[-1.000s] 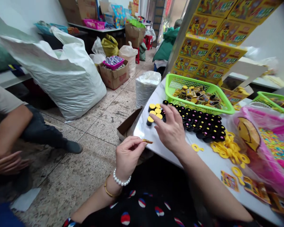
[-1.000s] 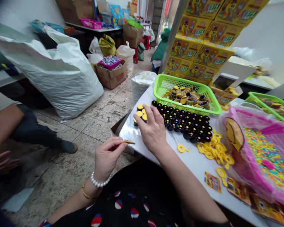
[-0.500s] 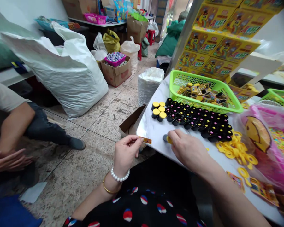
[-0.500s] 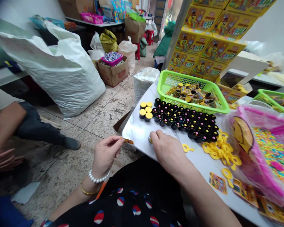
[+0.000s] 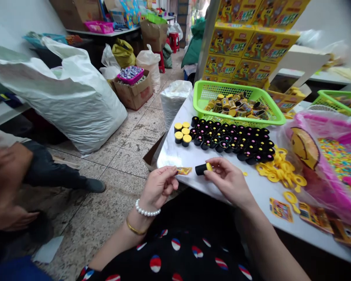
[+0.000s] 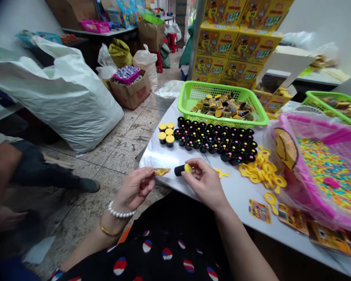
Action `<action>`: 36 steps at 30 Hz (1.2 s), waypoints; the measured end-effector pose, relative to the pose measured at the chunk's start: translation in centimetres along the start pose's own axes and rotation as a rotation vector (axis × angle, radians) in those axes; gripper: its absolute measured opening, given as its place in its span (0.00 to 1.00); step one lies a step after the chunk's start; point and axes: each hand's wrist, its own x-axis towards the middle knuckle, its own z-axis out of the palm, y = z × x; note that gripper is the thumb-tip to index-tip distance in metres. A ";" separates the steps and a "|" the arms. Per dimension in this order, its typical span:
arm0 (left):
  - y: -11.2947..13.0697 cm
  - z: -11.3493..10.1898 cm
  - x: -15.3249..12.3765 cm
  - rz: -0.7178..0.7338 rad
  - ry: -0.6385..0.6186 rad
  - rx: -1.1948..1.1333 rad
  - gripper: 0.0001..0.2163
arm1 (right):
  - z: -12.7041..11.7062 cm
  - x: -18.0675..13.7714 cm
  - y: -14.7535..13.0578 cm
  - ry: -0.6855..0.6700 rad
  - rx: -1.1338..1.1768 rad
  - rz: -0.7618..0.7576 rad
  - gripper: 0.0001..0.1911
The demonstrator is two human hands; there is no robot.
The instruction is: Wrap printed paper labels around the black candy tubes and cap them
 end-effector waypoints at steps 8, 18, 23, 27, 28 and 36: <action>-0.2 0.4 0.8 -0.068 -0.068 -0.061 0.10 | 0.0 -0.1 -0.5 -0.028 0.792 0.236 0.14; -0.8 1.1 1.1 -0.063 -0.085 -0.110 0.10 | 1.7 -0.8 -1.1 -0.128 0.679 0.196 0.13; -0.7 1.1 1.1 -0.091 -0.101 -0.170 0.10 | 1.9 -0.7 -0.6 -0.074 0.649 0.241 0.13; -0.8 1.2 1.1 -0.077 -0.110 -0.178 0.11 | 2.0 -0.8 -1.2 -0.075 0.581 0.205 0.13; -0.9 1.2 1.1 -0.070 -0.114 -0.165 0.11 | 2.0 -0.9 -1.4 -0.072 0.568 0.200 0.13; -0.8 1.2 0.8 -0.140 -0.190 -0.188 0.12 | 2.6 -1.6 -1.6 0.040 0.381 0.083 0.13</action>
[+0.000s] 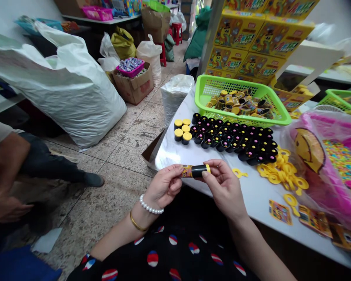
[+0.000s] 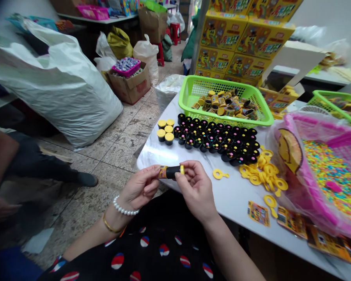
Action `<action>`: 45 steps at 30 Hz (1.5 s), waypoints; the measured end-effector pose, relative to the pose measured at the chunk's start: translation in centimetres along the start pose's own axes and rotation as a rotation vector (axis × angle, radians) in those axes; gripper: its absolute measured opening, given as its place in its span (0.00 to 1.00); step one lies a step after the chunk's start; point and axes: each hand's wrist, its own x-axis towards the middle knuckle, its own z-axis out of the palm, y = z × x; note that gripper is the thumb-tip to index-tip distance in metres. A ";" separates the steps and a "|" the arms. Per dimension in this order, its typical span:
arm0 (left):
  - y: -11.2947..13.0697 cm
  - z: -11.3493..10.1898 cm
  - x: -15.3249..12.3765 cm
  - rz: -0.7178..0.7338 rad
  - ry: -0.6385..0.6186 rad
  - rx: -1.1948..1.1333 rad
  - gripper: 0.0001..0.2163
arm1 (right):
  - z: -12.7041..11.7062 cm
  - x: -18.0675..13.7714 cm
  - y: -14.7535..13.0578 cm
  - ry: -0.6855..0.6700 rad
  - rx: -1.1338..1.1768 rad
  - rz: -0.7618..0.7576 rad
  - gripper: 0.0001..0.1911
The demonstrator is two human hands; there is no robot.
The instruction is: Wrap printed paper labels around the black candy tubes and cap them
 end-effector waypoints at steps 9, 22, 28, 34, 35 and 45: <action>-0.4 0.6 0.0 0.062 0.036 0.017 0.15 | -0.2 -0.8 -0.2 0.032 -0.129 -0.053 0.10; -0.6 0.3 -1.1 0.478 0.211 0.332 0.14 | -1.7 -1.5 -0.5 0.136 -0.118 -0.147 0.16; 0.1 0.6 -0.8 0.359 -0.084 0.505 0.19 | -2.2 -0.4 -0.4 -0.133 -0.211 -0.257 0.16; -1.0 0.8 -1.1 0.537 0.069 0.771 0.13 | -2.1 -0.5 0.2 -0.103 -0.138 -0.022 0.20; -1.1 0.9 -1.3 0.606 0.082 0.850 0.12 | -2.1 -0.6 0.2 -0.089 -0.109 0.048 0.18; -0.6 0.9 -2.0 0.630 0.063 0.925 0.13 | -2.5 -1.4 0.5 -0.153 -0.097 0.027 0.15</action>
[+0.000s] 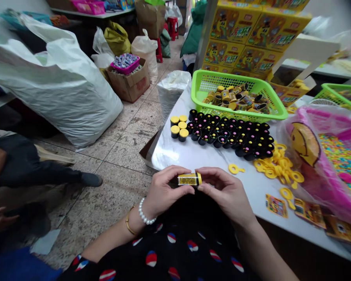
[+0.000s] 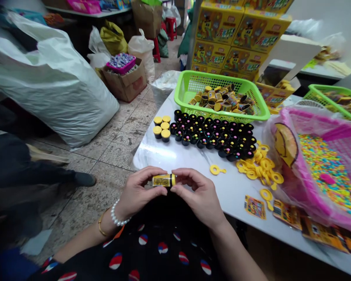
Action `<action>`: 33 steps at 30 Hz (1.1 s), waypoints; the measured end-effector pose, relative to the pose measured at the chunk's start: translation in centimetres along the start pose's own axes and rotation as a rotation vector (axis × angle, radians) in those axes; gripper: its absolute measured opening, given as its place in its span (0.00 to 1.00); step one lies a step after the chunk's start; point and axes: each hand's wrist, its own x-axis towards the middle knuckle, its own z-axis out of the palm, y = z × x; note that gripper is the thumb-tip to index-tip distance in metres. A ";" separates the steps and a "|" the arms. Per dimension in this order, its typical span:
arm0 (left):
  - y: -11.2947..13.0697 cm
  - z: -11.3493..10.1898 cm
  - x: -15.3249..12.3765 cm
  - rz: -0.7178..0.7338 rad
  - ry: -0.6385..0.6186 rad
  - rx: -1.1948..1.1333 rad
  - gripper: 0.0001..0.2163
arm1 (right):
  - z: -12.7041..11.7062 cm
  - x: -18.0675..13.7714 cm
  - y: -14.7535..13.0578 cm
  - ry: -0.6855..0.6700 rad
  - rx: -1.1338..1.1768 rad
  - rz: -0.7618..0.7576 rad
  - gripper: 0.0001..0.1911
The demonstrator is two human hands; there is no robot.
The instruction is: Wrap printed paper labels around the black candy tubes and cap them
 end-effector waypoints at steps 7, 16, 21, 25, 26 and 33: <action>-0.4 0.0 0.1 -0.209 -0.095 -0.215 0.12 | -0.7 0.2 0.4 -0.024 -0.347 -0.398 0.16; 0.0 -0.7 -1.1 -0.251 -0.106 -0.245 0.14 | 0.9 0.7 0.7 -0.062 -0.276 -0.340 0.13; -0.1 -0.9 -1.6 -0.322 -0.214 -0.379 0.14 | 1.0 0.4 -0.2 -0.106 -0.470 -0.709 0.21; 0.0 -0.8 -1.2 -0.311 -0.271 -0.410 0.15 | 1.6 -0.2 -0.3 -0.036 -0.382 -0.491 0.12; -0.1 -0.8 -1.1 -0.313 -0.290 -0.416 0.16 | 1.7 -0.4 -0.2 -0.037 -0.335 -0.385 0.09; -1.1 -1.2 -0.9 -0.490 -0.443 -0.554 0.25 | 1.0 -0.1 -0.3 -0.222 -0.082 -0.192 0.20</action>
